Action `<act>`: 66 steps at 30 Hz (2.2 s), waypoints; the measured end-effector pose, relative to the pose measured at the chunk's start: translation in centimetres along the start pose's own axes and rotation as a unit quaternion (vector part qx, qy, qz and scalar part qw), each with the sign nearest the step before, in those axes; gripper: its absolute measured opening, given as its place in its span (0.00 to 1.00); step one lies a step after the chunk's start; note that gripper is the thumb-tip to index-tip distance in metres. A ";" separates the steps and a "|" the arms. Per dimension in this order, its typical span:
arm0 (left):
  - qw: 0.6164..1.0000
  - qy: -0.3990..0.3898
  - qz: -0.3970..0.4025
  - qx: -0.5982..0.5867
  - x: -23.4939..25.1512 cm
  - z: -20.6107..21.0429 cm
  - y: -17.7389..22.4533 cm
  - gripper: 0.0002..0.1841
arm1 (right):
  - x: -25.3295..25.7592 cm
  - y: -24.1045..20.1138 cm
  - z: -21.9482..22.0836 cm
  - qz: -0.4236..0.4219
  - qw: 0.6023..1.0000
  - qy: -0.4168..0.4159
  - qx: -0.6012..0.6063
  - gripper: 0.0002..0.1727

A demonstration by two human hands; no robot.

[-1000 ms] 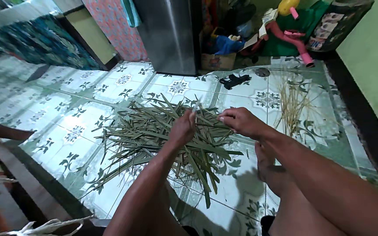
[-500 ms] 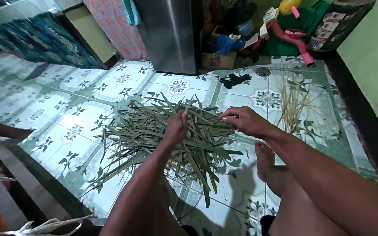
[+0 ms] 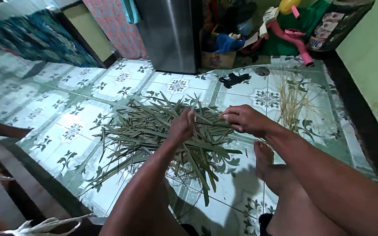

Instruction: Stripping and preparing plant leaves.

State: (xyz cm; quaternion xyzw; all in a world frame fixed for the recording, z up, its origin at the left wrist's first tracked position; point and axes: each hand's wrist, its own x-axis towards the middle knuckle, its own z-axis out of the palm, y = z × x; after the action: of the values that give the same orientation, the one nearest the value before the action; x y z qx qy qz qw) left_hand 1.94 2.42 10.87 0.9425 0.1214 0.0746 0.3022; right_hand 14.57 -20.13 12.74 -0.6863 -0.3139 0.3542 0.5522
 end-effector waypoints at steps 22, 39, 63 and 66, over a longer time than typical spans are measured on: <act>0.929 -0.367 0.049 0.012 -1.8 0.2 -1.1 0.32 | 1.8 0.1 0.7 -0.014 0.794 -0.134 -0.593 0.14; 0.870 -0.082 -0.088 -0.478 -1.4 1.1 1.7 0.18 | 1.6 1.9 3.9 -0.082 0.970 -0.022 -0.228 0.21; 0.906 -0.118 0.013 -0.406 -4.9 -2.3 0.7 0.16 | -1.1 0.0 4.7 -0.127 0.989 -0.061 -0.037 0.13; 0.906 -0.096 0.017 -0.411 -4.9 -2.9 0.5 0.18 | -1.1 0.1 4.4 -0.117 0.989 -0.088 -0.005 0.14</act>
State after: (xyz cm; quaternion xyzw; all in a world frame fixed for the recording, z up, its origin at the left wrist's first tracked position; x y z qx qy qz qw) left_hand -3.25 2.22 13.17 0.7391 0.0344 0.0325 0.6720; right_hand 10.33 -18.68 12.14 -0.6142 -0.4409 0.3444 0.5565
